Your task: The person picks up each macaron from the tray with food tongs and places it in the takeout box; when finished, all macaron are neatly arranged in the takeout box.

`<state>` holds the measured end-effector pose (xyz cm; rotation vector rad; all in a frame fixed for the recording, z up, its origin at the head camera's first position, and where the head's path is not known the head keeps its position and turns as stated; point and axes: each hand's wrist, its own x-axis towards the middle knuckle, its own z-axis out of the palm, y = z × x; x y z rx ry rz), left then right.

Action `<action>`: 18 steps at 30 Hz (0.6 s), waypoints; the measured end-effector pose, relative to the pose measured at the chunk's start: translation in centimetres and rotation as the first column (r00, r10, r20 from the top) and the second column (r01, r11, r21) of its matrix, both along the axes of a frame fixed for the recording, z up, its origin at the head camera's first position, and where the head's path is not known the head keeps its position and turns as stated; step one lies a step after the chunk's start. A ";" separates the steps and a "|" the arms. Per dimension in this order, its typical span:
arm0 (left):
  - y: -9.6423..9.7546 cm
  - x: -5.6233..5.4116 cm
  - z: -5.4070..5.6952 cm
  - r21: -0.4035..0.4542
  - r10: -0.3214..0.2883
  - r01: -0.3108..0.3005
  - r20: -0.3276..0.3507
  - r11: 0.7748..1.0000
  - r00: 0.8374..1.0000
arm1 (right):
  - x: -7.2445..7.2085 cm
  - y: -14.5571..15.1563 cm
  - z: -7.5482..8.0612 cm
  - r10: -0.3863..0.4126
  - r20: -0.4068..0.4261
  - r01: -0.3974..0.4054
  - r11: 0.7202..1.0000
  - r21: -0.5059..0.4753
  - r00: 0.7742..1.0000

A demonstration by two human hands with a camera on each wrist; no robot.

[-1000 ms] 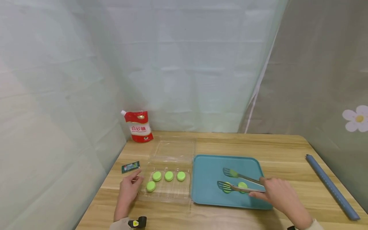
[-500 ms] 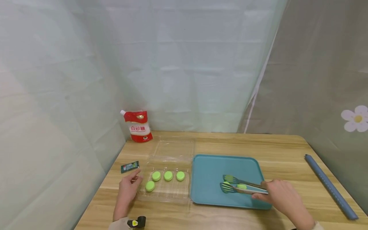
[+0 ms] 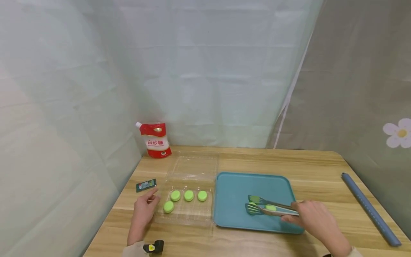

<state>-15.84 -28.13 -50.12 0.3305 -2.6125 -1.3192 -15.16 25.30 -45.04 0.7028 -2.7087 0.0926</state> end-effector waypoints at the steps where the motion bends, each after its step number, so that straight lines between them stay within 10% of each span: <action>1: 0.0 0.0 0.0 -0.001 0.000 0.000 -0.001 1.000 1.000 | -0.1 -0.1 0.0 0.008 -0.009 -0.008 1.000 0.002 1.000; 18: 0.2 0.1 -0.1 0.014 0.027 -0.027 -0.024 1.000 0.999 | -1.9 -1.6 2.3 0.092 -0.015 -0.091 0.996 0.022 0.996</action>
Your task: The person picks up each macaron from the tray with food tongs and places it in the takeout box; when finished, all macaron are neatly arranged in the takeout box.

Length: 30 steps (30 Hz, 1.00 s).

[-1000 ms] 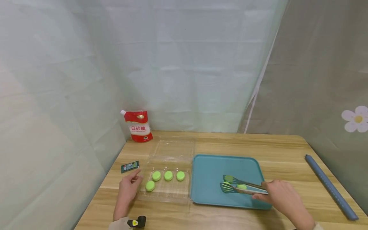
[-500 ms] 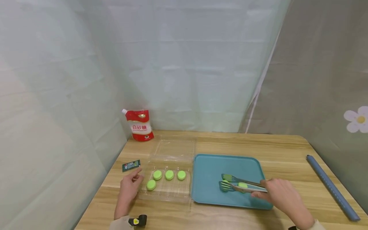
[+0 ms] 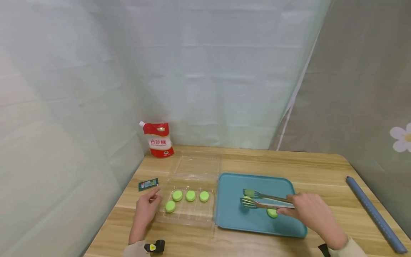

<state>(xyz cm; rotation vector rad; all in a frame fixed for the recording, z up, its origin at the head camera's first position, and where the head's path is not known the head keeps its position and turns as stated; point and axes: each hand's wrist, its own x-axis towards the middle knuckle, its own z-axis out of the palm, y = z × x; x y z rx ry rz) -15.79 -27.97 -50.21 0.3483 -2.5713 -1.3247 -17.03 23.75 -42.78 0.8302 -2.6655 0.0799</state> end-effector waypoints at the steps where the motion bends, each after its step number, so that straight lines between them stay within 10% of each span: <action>1: 0.0 0.0 0.0 -0.001 0.001 -0.001 0.000 1.000 1.000 | -0.1 -0.2 0.2 0.000 0.007 0.000 1.000 0.003 1.000; 18: 0.0 0.1 0.2 -0.011 -0.013 0.013 0.008 1.000 1.000 | -0.8 -3.1 2.6 0.039 0.049 -0.039 0.999 -0.009 0.998; 30: -0.1 0.1 0.0 -0.015 -0.018 0.018 -0.008 1.000 1.000 | -1.4 -6.2 3.4 0.147 -0.103 -0.150 0.988 -0.028 0.984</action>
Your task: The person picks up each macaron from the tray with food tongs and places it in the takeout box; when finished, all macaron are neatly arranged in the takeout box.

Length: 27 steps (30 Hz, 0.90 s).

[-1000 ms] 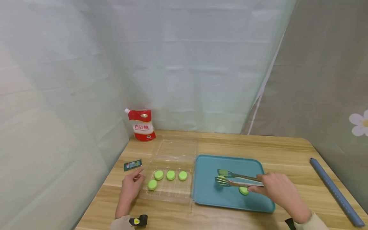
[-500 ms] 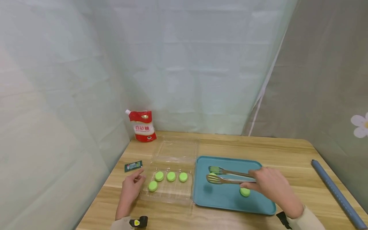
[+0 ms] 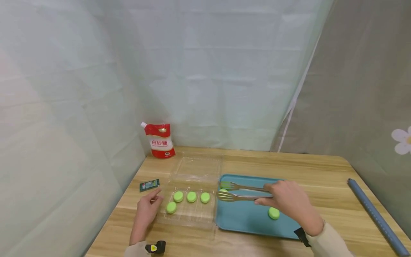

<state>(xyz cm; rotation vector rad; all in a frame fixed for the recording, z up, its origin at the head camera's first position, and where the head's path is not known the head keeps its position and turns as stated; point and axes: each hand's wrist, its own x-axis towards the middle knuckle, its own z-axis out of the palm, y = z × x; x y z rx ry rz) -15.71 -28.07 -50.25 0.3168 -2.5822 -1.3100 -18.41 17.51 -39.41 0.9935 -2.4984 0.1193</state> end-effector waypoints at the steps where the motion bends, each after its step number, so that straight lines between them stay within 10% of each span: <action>1: 0.0 0.0 0.0 0.000 0.000 0.000 0.002 1.000 1.000 | -0.1 -0.3 0.1 0.007 -0.001 -0.007 1.000 0.000 1.000; 27: 0.2 0.2 0.1 0.010 0.003 -0.003 0.001 1.000 1.000 | -0.8 -6.8 -0.7 0.106 0.096 -0.103 0.994 -0.039 0.990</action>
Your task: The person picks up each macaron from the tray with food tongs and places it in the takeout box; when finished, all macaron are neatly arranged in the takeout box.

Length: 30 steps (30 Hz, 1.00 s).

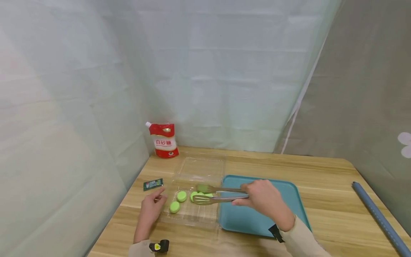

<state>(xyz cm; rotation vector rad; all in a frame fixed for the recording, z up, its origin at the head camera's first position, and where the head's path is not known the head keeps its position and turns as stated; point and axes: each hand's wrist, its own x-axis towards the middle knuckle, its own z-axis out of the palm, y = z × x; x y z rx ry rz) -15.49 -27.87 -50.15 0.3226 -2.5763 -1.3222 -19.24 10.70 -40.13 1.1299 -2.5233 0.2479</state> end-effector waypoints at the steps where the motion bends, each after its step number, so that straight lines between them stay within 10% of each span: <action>1: 0.0 0.0 0.0 -0.002 -0.001 0.001 0.001 1.000 1.000 | 0.0 -0.2 -0.1 0.000 0.017 0.000 1.000 0.003 1.000; 30: 0.0 0.1 0.1 -0.016 0.009 -0.009 0.000 1.000 1.000 | -1.7 -4.3 -3.3 0.016 0.006 -0.016 0.996 0.082 1.000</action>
